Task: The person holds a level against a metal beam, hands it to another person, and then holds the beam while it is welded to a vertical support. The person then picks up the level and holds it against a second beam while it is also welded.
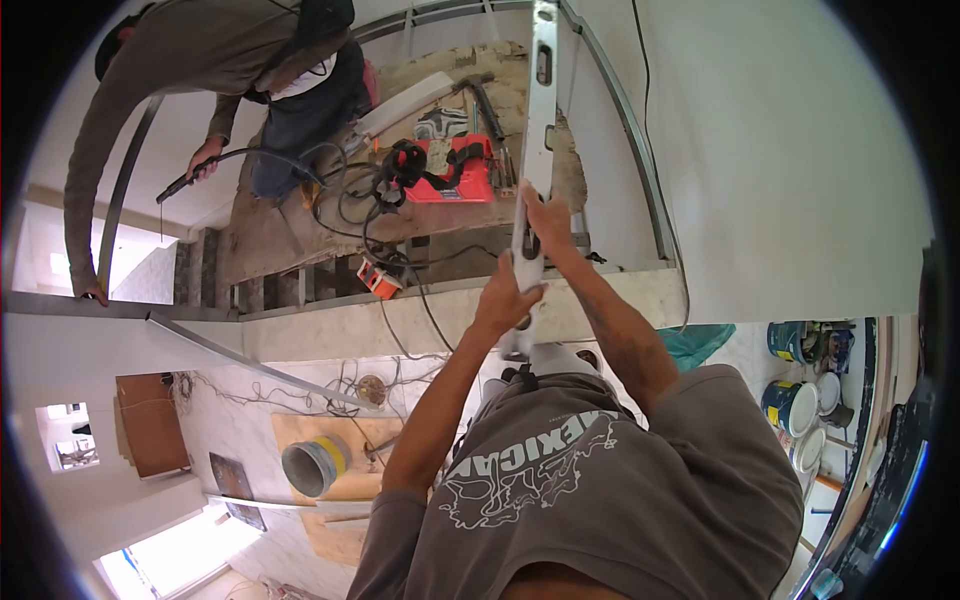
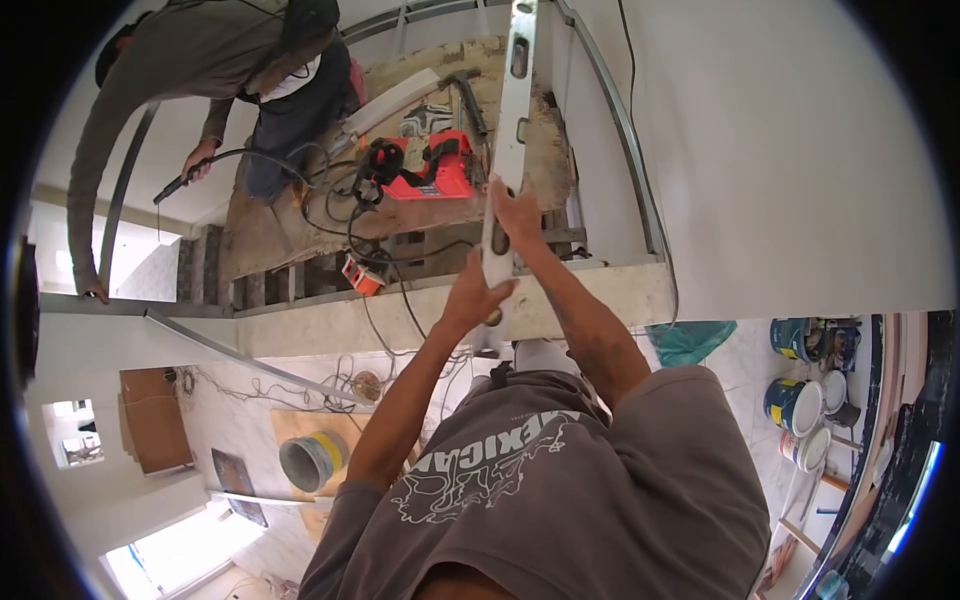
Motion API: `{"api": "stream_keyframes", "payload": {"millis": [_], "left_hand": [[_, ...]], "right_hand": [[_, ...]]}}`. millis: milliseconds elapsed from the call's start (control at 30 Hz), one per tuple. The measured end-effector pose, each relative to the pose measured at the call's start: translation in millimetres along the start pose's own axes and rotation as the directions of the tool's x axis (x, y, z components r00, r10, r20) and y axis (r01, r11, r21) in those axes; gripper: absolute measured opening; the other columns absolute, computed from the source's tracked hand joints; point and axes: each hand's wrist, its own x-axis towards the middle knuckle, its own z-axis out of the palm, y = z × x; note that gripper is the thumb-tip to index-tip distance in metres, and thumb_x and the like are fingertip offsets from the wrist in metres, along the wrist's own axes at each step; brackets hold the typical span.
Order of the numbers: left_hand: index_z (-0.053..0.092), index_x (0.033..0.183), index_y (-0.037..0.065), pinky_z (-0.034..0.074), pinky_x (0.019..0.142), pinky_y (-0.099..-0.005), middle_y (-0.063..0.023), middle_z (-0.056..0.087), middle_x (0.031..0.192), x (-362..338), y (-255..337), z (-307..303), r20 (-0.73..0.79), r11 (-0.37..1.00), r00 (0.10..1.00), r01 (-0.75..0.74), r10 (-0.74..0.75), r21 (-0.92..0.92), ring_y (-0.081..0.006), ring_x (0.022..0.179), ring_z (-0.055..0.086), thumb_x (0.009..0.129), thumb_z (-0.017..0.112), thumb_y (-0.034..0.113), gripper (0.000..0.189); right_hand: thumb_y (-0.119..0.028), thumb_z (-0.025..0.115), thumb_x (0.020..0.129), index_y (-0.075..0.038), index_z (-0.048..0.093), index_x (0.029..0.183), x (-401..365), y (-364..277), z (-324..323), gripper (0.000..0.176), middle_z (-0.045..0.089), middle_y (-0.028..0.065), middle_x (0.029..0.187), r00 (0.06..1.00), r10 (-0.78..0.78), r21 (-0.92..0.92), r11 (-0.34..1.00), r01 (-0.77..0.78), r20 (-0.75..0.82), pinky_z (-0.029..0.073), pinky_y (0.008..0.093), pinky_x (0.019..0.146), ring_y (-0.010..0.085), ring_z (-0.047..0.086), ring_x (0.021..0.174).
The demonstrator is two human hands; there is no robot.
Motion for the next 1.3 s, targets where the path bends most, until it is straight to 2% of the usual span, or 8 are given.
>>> {"api": "stream_keyframes", "payload": {"millis": [200,500,767,900,1033,1167,1233,1300], "left_hand": [[0.026,0.14,-0.001,0.05,0.08,-0.0404,-0.0265,0.052,0.12,-43,-23,-8,0.212,0.982,0.963,0.181,-0.165,-0.06,-0.0329,0.092,0.063,0.078,0.073,0.036,0.086],[0.037,0.134,0.0,0.054,0.07,-0.0332,-0.0178,0.064,0.103,-162,-86,-30,0.139,0.86,0.866,0.496,-0.481,-0.119,-0.0246,0.082,0.067,0.083,0.069,0.019,0.063],[0.053,0.121,-0.003,0.052,0.066,-0.0288,-0.0141,0.067,0.093,-239,-175,-38,0.319,0.731,0.729,0.668,-0.606,-0.138,-0.0187,0.078,0.068,0.088,0.064,0.02,0.042],[0.057,0.113,-0.007,0.054,0.065,-0.031,-0.0178,0.068,0.093,-281,-241,-33,0.513,0.658,0.555,0.752,-0.656,0.028,-0.0207,0.082,0.068,0.085,0.066,0.021,0.04],[0.065,0.101,-0.005,0.053,0.078,-0.0351,-0.0222,0.067,0.1,-348,-389,-11,0.549,0.788,0.607,0.592,-0.574,0.17,-0.0304,0.091,0.067,0.079,0.068,0.033,0.044],[0.064,0.103,-0.004,0.053,0.075,-0.0349,-0.0205,0.068,0.094,-340,-375,-12,0.543,0.764,0.574,0.606,-0.613,0.222,-0.0294,0.087,0.068,0.081,0.068,0.031,0.041],[0.063,0.104,-0.005,0.054,0.069,-0.0338,-0.019,0.069,0.09,-328,-347,-13,0.559,0.733,0.546,0.658,-0.624,0.176,-0.0264,0.079,0.069,0.082,0.067,0.028,0.039],[0.06,0.111,-0.004,0.053,0.058,-0.0311,-0.0159,0.069,0.088,-316,-327,-6,0.565,0.71,0.546,0.697,-0.619,0.104,-0.0196,0.067,0.068,0.084,0.066,0.023,0.038]], "right_hand": [[-0.057,0.057,0.079,0.004,0.055,0.116,54,73,-20,0.072,0.061,0.0323,0.104,0.997,-0.066,-0.413,0.91,0.047,-0.032,0.044,0.0483,0.092,0.0466,0.056,0.106],[-0.06,0.062,0.077,0.003,0.06,0.11,8,118,-112,0.071,0.064,0.0281,0.1,1.0,0.019,-0.41,0.912,-0.009,0.02,0.046,0.0436,0.088,0.0423,0.06,0.101],[-0.044,0.066,0.084,-0.003,0.066,0.099,-168,23,-335,0.044,0.052,-0.0014,0.067,0.971,0.237,-0.416,0.882,-0.221,-0.015,0.037,0.0251,0.052,0.0069,0.046,0.057],[-0.034,0.067,0.079,0.0,0.064,0.09,-285,-73,-425,0.035,0.051,-0.0015,0.066,0.946,0.307,-0.625,0.721,-0.299,-0.099,0.034,0.023,0.049,0.0051,0.044,0.056],[-0.026,0.069,0.069,0.001,0.062,0.084,-379,-152,-468,0.032,0.055,0.0011,0.064,0.864,0.489,-0.687,0.588,-0.427,-0.118,0.036,0.0231,0.046,0.0067,0.048,0.052],[-0.024,0.071,0.062,0.002,0.063,0.08,-410,-177,-468,0.032,0.056,0.0038,0.061,0.825,0.514,-0.767,0.424,-0.482,-0.234,0.038,0.0244,0.044,0.01,0.051,0.049],[-0.024,0.073,0.062,0.0,0.066,0.076,-377,-221,-394,0.029,0.06,0.0086,0.064,0.676,0.653,-0.834,0.121,-0.538,-0.341,0.043,0.0291,0.052,0.015,0.055,0.052],[-0.027,0.078,0.06,-0.004,0.069,0.075,-365,-185,-392,0.028,0.063,0.0088,0.062,0.903,0.422,-0.991,0.06,-0.117,-0.081,0.047,0.0317,0.056,0.0184,0.062,0.059]]}}
